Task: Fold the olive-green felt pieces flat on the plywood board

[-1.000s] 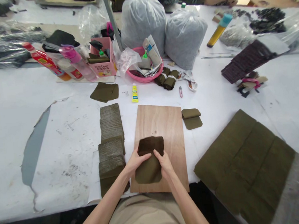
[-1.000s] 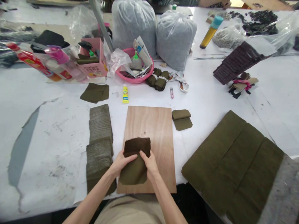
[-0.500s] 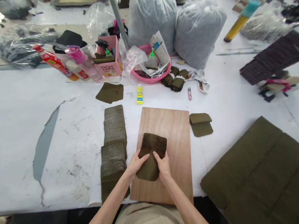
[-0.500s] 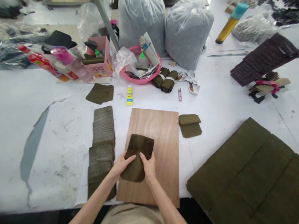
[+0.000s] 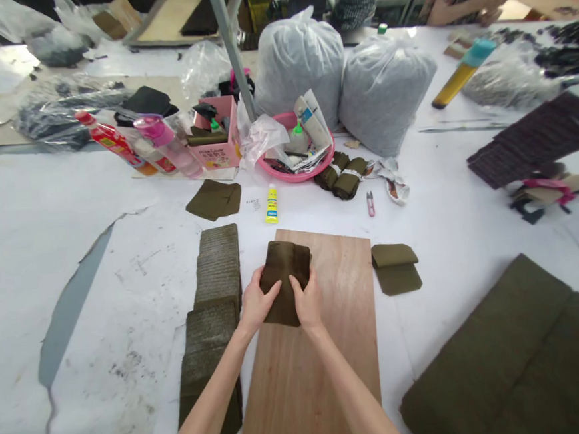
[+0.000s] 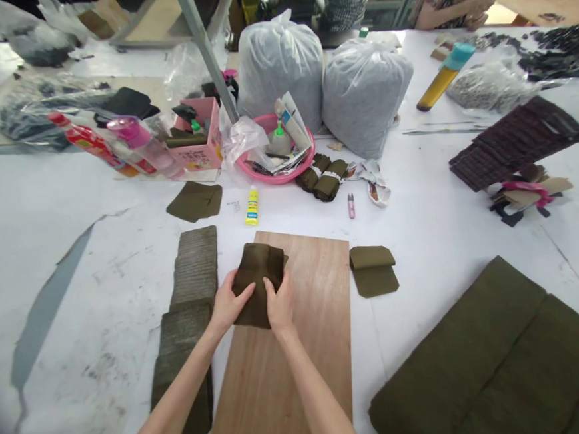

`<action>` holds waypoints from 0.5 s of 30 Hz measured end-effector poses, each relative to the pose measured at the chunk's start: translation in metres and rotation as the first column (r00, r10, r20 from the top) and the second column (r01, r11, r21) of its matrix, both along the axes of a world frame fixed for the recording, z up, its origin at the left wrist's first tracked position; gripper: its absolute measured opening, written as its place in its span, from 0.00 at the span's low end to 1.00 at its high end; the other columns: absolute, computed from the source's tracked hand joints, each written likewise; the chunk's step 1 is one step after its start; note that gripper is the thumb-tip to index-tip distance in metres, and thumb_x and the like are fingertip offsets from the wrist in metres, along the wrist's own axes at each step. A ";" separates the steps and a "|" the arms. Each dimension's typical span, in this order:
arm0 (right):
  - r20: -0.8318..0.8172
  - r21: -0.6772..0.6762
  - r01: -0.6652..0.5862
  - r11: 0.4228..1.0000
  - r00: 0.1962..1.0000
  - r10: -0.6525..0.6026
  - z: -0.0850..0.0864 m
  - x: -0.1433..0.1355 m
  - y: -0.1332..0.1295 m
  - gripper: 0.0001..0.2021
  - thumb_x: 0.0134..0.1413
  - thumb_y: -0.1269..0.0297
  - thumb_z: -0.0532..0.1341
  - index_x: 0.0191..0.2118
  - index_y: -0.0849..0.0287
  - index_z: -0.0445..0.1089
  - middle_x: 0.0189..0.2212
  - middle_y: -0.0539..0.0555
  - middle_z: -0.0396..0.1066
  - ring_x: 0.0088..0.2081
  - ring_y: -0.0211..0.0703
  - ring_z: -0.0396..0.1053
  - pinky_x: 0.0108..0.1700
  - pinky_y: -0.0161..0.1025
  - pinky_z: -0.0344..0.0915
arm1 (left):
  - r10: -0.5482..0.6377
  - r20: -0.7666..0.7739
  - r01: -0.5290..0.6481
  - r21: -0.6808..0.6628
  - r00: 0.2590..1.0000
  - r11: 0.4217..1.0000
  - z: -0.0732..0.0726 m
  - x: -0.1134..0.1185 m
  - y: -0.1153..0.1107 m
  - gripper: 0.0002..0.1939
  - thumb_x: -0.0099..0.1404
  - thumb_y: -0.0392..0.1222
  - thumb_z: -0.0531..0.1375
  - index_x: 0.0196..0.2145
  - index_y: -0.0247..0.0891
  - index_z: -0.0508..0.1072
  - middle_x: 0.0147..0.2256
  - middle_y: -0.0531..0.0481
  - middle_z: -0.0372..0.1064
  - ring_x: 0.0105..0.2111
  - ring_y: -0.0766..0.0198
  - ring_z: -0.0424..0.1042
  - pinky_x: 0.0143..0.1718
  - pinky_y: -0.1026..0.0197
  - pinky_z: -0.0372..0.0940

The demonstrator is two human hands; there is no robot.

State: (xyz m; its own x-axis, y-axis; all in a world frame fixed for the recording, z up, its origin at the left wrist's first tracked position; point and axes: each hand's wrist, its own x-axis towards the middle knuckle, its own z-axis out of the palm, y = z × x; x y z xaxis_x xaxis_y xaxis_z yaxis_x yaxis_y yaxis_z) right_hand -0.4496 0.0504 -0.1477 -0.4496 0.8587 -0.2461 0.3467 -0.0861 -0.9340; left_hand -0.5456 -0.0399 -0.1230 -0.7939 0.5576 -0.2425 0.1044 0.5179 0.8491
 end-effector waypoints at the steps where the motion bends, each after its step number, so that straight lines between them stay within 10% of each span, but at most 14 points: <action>1: 0.080 0.097 -0.015 0.995 0.997 0.007 -0.006 -0.003 0.002 0.27 0.54 0.52 0.59 0.56 0.62 0.61 0.50 0.65 0.67 0.53 0.55 0.64 0.55 0.53 0.59 | -0.009 -0.115 0.000 -0.078 0.993 0.997 -0.006 -0.002 0.002 0.25 0.58 0.46 0.61 0.52 0.38 0.65 0.46 0.43 0.70 0.45 0.54 0.71 0.49 0.52 0.64; 10: 0.343 0.454 -0.168 0.875 0.939 0.003 -0.016 -0.001 0.002 0.32 0.61 0.53 0.52 0.65 0.65 0.47 0.60 0.70 0.55 0.61 0.59 0.51 0.58 0.60 0.51 | -0.076 -0.361 -0.012 -0.237 0.929 0.971 -0.024 0.009 -0.003 0.24 0.63 0.45 0.57 0.55 0.35 0.61 0.47 0.39 0.65 0.48 0.51 0.68 0.47 0.51 0.65; 15: 0.412 0.567 -0.582 0.583 0.813 0.411 -0.013 0.011 -0.012 0.27 0.62 0.68 0.52 0.66 0.57 0.47 0.64 0.58 0.51 0.66 0.47 0.43 0.65 0.53 0.44 | -0.101 -0.332 0.042 -0.179 0.938 0.983 -0.029 0.004 -0.019 0.22 0.64 0.42 0.56 0.55 0.37 0.61 0.46 0.41 0.64 0.47 0.54 0.68 0.49 0.51 0.65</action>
